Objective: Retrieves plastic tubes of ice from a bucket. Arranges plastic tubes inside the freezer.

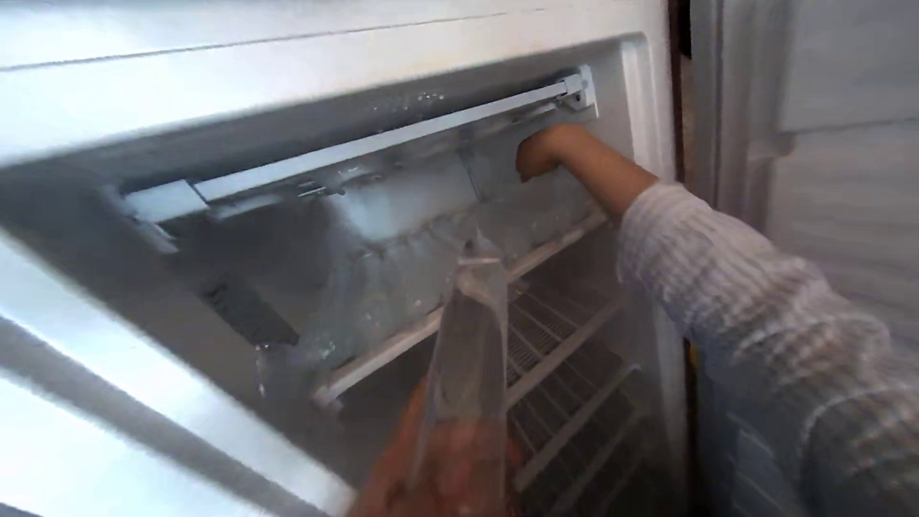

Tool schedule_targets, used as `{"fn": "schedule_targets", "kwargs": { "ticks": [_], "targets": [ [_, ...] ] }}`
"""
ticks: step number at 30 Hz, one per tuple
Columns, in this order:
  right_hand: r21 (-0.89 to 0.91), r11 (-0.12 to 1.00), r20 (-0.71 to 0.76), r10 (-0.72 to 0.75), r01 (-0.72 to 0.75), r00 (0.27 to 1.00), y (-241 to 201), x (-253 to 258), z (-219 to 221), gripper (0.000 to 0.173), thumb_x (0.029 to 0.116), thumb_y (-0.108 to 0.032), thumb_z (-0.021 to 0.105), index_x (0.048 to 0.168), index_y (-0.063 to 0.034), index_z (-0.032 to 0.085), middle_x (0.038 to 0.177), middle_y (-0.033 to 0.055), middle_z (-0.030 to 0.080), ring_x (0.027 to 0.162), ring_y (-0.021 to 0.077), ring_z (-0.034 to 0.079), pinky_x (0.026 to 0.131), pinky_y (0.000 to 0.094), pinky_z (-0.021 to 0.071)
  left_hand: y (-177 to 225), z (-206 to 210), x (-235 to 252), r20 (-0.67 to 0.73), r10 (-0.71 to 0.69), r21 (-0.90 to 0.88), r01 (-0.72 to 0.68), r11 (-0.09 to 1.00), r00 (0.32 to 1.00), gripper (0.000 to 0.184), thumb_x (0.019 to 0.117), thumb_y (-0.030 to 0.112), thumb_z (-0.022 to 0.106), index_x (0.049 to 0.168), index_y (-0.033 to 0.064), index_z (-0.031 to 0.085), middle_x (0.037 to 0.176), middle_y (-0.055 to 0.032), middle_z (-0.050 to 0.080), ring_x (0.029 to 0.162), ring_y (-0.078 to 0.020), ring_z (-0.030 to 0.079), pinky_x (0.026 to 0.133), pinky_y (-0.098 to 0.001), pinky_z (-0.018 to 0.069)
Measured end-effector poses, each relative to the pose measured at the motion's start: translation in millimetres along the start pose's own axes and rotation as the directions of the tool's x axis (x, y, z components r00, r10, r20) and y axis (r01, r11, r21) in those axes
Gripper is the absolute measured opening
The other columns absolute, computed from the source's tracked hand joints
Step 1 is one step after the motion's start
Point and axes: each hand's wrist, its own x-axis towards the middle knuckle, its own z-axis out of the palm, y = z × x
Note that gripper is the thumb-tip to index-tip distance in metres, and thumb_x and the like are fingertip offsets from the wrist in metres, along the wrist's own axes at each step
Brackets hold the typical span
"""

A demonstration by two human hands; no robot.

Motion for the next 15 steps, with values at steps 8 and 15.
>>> {"fn": "schedule_targets", "kwargs": {
  "ticks": [8,15],
  "targets": [
    [0.449,0.879,-0.498,0.097,0.161,0.862,38.9,-109.3,36.8,0.038,0.1027,-0.002,0.047,0.135,-0.006,0.065,0.122,0.0221,0.069,0.114,0.0383,0.065,0.099,0.0592,0.0486,73.5,39.6,95.8,0.029,-0.264,0.384,0.233,0.894,0.964,0.027,0.1088,0.027,0.036,0.124,0.013,0.054,0.091,-0.0073,0.072,0.079,-0.0201,0.075,0.072,-0.0356,0.0655],
    [0.485,0.56,-0.871,0.243,0.671,0.427,11.3,-173.0,117.3,0.025,0.1032,-0.006,0.048,0.114,-0.0016,0.071,0.09,0.0052,0.07,0.066,0.0048,0.061,0.058,0.0205,0.0533,59.5,61.2,201.7,-0.298,-0.277,0.538,0.401,0.742,0.913,0.036,0.1088,0.036,0.033,0.101,0.0091,0.057,0.075,-0.0048,0.063,0.064,-0.0141,0.065,0.056,-0.027,0.0558]
  ]
}}
